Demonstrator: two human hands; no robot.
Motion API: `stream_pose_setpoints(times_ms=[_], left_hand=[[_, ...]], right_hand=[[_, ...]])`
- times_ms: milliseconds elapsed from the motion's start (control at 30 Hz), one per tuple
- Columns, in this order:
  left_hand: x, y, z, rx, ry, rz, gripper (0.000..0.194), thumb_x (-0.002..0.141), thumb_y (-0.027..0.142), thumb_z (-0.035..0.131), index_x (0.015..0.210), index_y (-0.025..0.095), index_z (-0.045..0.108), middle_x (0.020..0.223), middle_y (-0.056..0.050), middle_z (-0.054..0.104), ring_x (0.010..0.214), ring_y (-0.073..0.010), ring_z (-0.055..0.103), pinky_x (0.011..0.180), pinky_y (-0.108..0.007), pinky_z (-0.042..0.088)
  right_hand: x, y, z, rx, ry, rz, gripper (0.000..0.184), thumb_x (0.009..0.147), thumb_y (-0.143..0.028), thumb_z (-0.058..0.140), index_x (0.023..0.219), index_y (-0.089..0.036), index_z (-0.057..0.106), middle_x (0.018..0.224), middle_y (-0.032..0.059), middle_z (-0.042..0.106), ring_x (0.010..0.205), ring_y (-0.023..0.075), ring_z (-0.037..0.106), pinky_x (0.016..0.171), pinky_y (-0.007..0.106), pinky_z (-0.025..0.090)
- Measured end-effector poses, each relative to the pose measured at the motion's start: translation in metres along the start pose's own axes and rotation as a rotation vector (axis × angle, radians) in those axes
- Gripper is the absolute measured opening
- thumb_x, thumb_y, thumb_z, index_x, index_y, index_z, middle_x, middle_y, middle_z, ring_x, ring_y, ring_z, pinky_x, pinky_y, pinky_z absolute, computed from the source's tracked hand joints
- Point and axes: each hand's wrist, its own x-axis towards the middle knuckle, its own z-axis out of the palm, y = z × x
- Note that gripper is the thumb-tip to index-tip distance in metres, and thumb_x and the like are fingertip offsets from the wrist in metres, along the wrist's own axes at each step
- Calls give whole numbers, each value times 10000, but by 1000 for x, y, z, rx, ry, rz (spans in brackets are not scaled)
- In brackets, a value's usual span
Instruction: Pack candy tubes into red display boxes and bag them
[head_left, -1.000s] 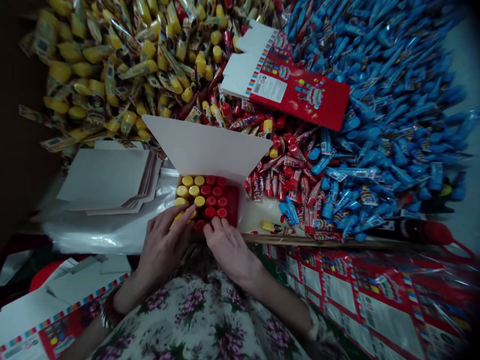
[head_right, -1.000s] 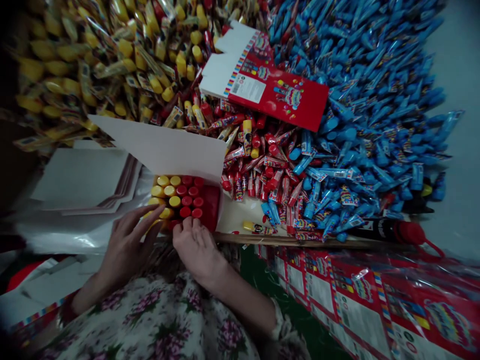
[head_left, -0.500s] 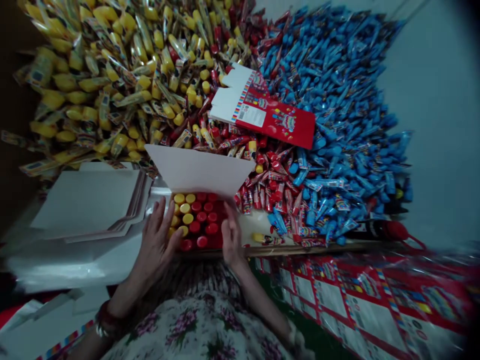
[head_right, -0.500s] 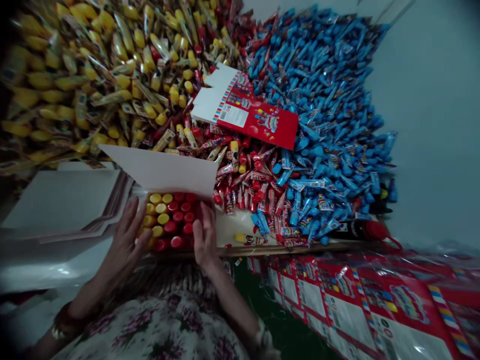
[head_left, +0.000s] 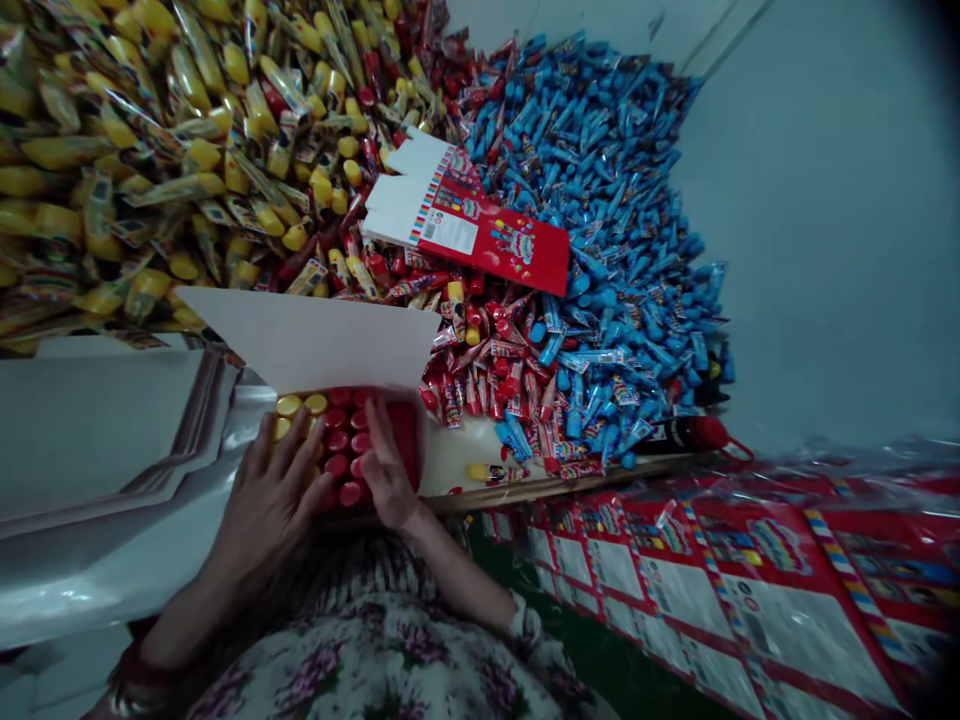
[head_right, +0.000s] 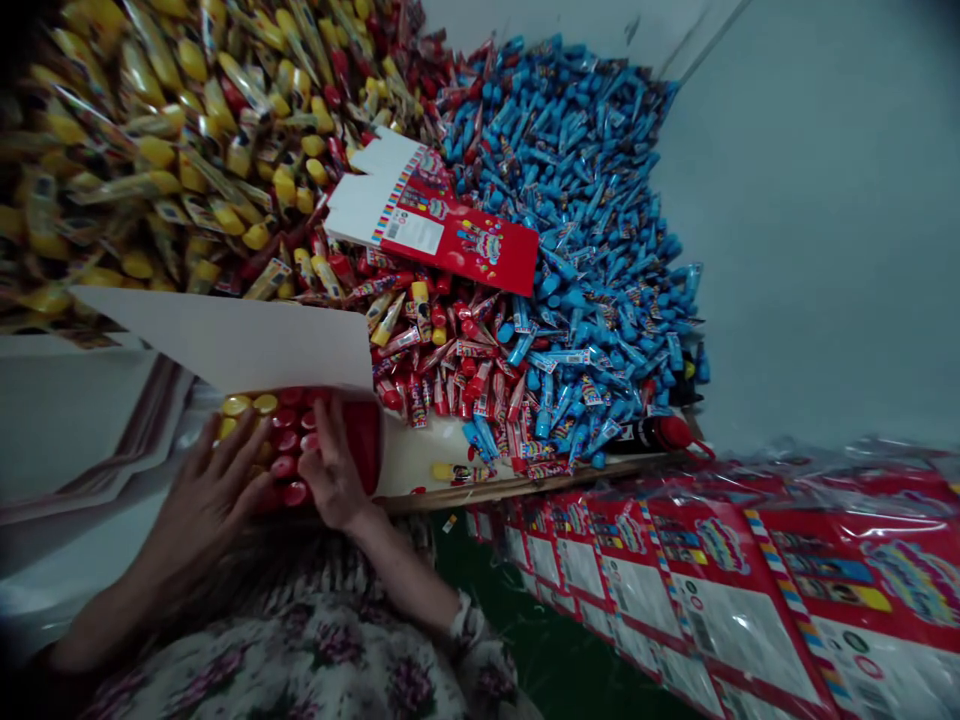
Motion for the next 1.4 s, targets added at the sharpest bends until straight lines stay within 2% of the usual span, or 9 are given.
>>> stream_pose_setpoints(times_ms=[100, 233, 333, 433, 533, 667, 967, 1233, 1400], left_hand=[[-6, 6, -17, -83, 95, -95, 569, 955, 258, 371, 1487, 320, 177, 1567, -61, 186, 1410, -346, 228, 1103, -599, 286], [-6, 32, -29, -201, 298, -53, 478, 929, 162, 404, 1373, 341, 397, 1395, -14, 455, 1240, -239, 477, 1061, -422, 405], [8, 71, -6, -352, 87, 131, 345, 930, 147, 399, 1244, 249, 502, 1152, -55, 595, 1040, -169, 579, 888, -288, 501], [31, 121, 39, -309, -342, 364, 236, 935, 171, 391, 1058, 169, 593, 987, -71, 641, 901, -163, 604, 791, -268, 509], [53, 164, 84, -58, -614, 474, 196, 908, 163, 436, 976, 155, 620, 979, -77, 646, 939, -205, 597, 844, -323, 481], [69, 189, 122, 64, -656, 392, 242, 852, 93, 477, 1056, 84, 607, 1076, -162, 622, 1035, -263, 574, 875, -365, 456], [58, 169, 138, 146, -635, 293, 305, 882, 138, 459, 1162, 113, 576, 1101, -155, 621, 1035, -278, 570, 902, -399, 431], [106, 173, 111, 142, -511, 240, 250, 912, 187, 418, 1007, 129, 642, 1001, -131, 653, 976, -266, 604, 872, -368, 440], [179, 204, 121, 118, -373, 228, 317, 962, 240, 316, 1079, 154, 598, 1041, -104, 634, 908, -220, 612, 814, -337, 461]], right_hand=[[-26, 18, -22, 63, 352, 73, 432, 975, -357, 333, 1357, -184, 436, 1347, 118, 500, 1285, 162, 438, 1037, 326, 387], [-76, 75, -81, -2, 792, 274, 274, 894, -371, 493, 1007, -156, 619, 1008, 96, 633, 920, 185, 599, 825, 337, 486], [-102, 120, -132, -147, 914, 397, 288, 846, -403, 531, 943, -148, 623, 877, 75, 650, 783, 190, 595, 736, 330, 484], [-98, 137, -163, -366, 802, 376, 301, 852, -411, 503, 924, -154, 642, 881, 90, 667, 856, 215, 597, 810, 346, 455], [-69, 134, -165, -630, 475, 366, 305, 855, -411, 517, 996, -165, 627, 980, 108, 671, 965, 242, 581, 865, 351, 412], [-34, 128, -146, -912, 152, 481, 409, 828, -378, 584, 1143, -121, 538, 1043, 149, 647, 998, 274, 571, 851, 345, 394], [-24, 131, -138, -881, -1, 552, 672, 760, -283, 598, 1374, -123, 377, 1210, 165, 569, 1104, 272, 535, 942, 352, 364], [-59, 107, -164, -656, 202, 365, 516, 748, -267, 560, 1255, -211, 484, 1057, 82, 620, 967, 243, 569, 828, 338, 430], [-73, 119, -186, -84, 680, 373, 392, 752, -384, 593, 1091, -198, 533, 760, -15, 585, 644, 151, 542, 647, 268, 446]])
